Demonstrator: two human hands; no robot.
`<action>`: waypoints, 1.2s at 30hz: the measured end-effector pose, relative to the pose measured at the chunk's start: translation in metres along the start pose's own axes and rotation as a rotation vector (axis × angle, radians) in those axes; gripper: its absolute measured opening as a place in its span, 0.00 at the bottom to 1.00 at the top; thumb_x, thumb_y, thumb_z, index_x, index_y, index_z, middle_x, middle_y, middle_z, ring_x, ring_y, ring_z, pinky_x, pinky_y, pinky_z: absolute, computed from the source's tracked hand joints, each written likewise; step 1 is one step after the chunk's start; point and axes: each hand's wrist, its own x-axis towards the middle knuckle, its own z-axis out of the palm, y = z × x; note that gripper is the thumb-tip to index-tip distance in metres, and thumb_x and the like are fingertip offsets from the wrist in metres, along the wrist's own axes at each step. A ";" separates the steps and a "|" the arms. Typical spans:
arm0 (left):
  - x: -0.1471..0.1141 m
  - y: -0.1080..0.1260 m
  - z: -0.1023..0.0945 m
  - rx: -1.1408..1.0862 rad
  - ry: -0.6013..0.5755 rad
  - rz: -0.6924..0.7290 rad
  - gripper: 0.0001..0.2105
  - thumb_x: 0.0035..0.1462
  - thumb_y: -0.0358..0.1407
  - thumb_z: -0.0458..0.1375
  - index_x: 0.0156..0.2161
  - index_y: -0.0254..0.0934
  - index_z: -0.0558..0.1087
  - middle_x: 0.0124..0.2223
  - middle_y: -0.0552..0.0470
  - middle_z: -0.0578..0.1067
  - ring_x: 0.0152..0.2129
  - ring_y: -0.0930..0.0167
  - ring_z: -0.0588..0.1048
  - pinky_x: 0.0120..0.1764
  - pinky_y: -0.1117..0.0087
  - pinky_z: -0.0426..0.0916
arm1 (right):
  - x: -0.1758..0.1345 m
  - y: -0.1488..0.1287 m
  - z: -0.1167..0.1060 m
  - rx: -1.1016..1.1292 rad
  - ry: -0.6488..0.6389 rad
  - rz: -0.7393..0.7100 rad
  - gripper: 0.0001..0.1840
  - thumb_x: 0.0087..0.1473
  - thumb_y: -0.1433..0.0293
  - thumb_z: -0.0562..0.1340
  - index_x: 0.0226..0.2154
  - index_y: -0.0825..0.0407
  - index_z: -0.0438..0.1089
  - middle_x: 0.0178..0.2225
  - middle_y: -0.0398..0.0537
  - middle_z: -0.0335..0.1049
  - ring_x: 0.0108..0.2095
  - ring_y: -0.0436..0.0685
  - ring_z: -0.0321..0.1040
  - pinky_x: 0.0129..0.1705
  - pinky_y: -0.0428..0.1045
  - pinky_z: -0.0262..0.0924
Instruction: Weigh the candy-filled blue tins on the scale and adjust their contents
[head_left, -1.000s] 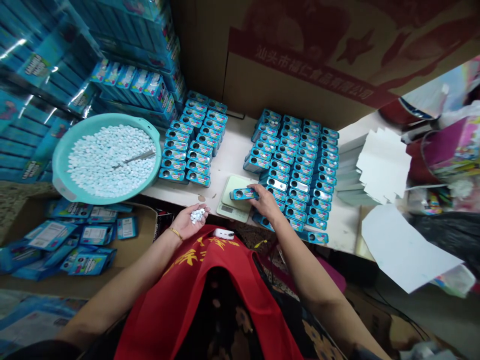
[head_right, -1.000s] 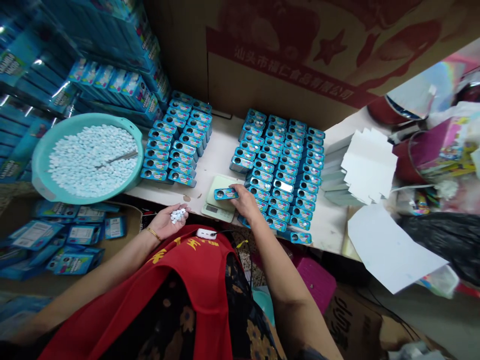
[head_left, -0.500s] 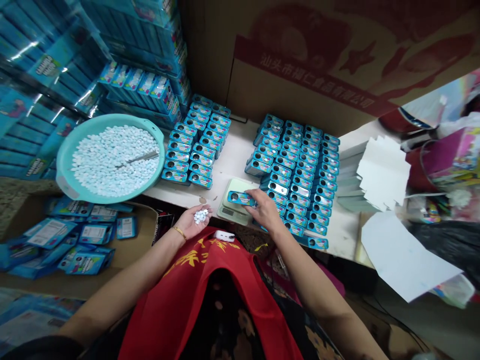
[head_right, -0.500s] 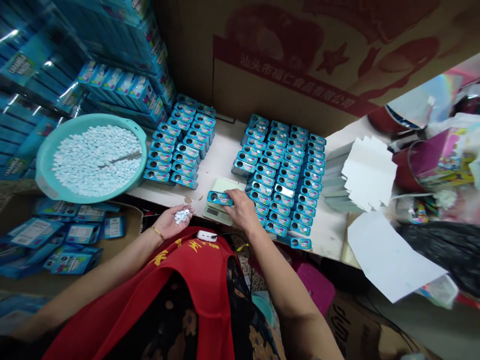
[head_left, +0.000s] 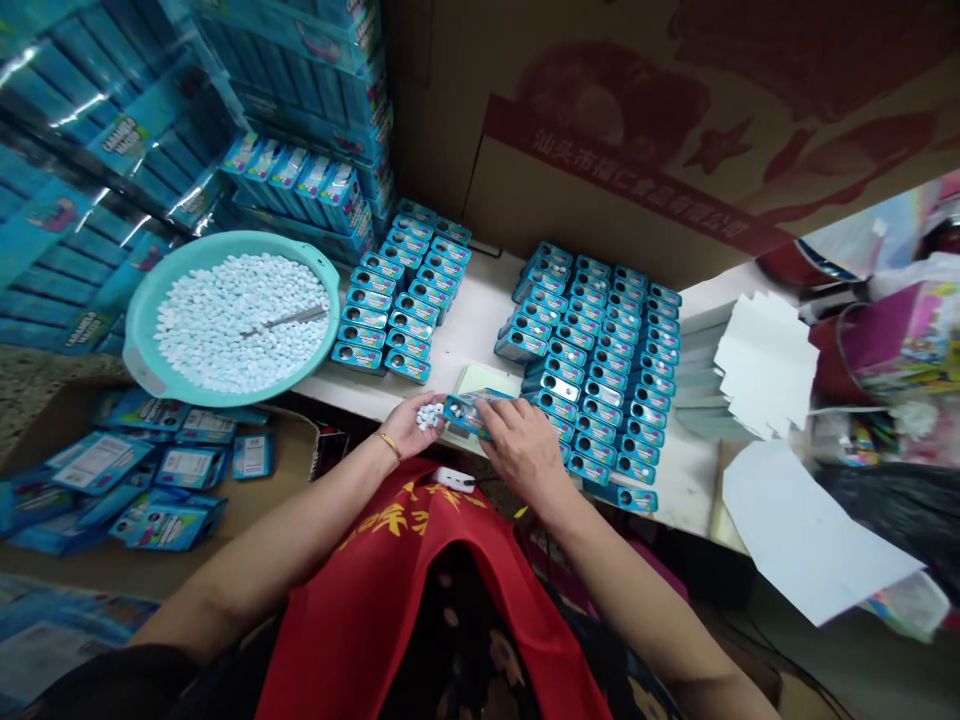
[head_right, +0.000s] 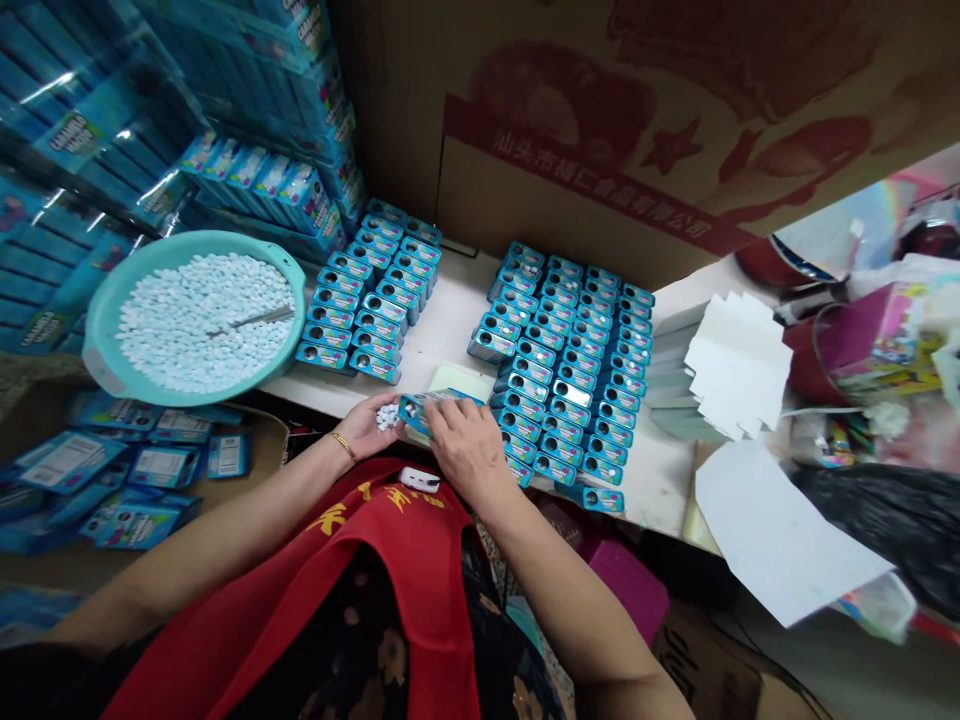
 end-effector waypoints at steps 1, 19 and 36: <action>0.000 -0.001 0.000 0.004 -0.001 -0.010 0.05 0.52 0.29 0.52 0.30 0.28 0.69 0.24 0.48 0.72 0.18 0.74 0.70 0.19 0.76 0.66 | 0.000 0.000 0.000 0.001 0.000 -0.001 0.23 0.52 0.68 0.56 0.51 0.54 0.57 0.42 0.52 0.64 0.39 0.59 0.55 0.36 0.52 0.51; -0.020 0.006 -0.021 0.034 0.051 0.027 0.06 0.53 0.28 0.51 0.30 0.29 0.69 0.25 0.47 0.72 0.19 0.75 0.70 0.19 0.77 0.66 | -0.011 0.057 0.102 0.686 0.265 0.356 0.17 0.49 0.67 0.57 0.43 0.53 0.62 0.40 0.51 0.65 0.41 0.56 0.63 0.42 0.52 0.59; -0.055 -0.029 -0.042 0.019 0.044 -0.167 0.08 0.56 0.29 0.47 0.29 0.30 0.67 0.25 0.48 0.73 0.22 0.72 0.74 0.28 0.71 0.71 | -0.002 -0.066 0.049 0.388 -0.163 -0.252 0.09 0.56 0.72 0.51 0.38 0.55 0.63 0.36 0.51 0.63 0.37 0.54 0.57 0.40 0.49 0.56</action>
